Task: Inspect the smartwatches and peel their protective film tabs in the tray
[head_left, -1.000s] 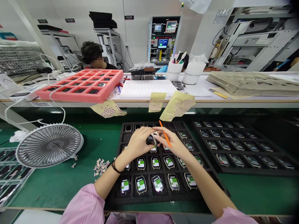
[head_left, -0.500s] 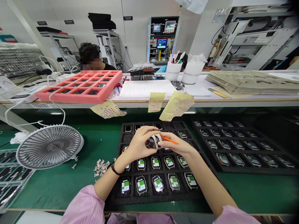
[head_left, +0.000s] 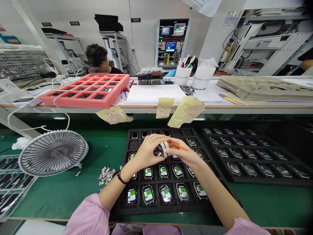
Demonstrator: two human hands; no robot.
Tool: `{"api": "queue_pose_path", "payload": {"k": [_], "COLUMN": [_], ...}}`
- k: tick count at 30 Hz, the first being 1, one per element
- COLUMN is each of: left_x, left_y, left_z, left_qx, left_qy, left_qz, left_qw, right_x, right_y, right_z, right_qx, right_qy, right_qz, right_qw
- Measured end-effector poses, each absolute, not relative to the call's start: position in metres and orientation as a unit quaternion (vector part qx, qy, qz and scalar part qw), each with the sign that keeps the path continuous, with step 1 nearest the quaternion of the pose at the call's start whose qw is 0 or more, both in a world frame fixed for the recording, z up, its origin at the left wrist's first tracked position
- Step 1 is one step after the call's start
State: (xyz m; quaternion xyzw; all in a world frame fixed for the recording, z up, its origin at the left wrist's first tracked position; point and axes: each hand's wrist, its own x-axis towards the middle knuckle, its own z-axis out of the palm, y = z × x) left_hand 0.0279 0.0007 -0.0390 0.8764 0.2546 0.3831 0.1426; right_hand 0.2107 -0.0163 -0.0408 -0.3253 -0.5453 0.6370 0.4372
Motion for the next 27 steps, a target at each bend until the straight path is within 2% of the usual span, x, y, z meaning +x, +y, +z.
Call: {"api": "queue_pose_path", "payload": {"k": [18, 23, 27], "left_x": [0.030, 0.027, 0.024], "left_y": [0.000, 0.003, 0.004], "left_z": [-0.042, -0.040, -0.038], "left_qx": [0.868, 0.858, 0.845], "left_qy": [0.246, 0.260, 0.285], "left_qz": [0.406, 0.419, 0.422], "left_qw": [0.147, 0.141, 0.161], "right_x": [0.206, 0.205, 0.212], "right_y": [-0.021, -0.016, -0.018], "right_z": [-0.041, -0.038, -0.028], "right_qx": [-0.335, -0.375, -0.351], "right_qy": [-0.588, -0.571, -0.558], "right_qz": [0.598, 0.532, 0.496], "right_qw": [0.431, 0.501, 0.564]}}
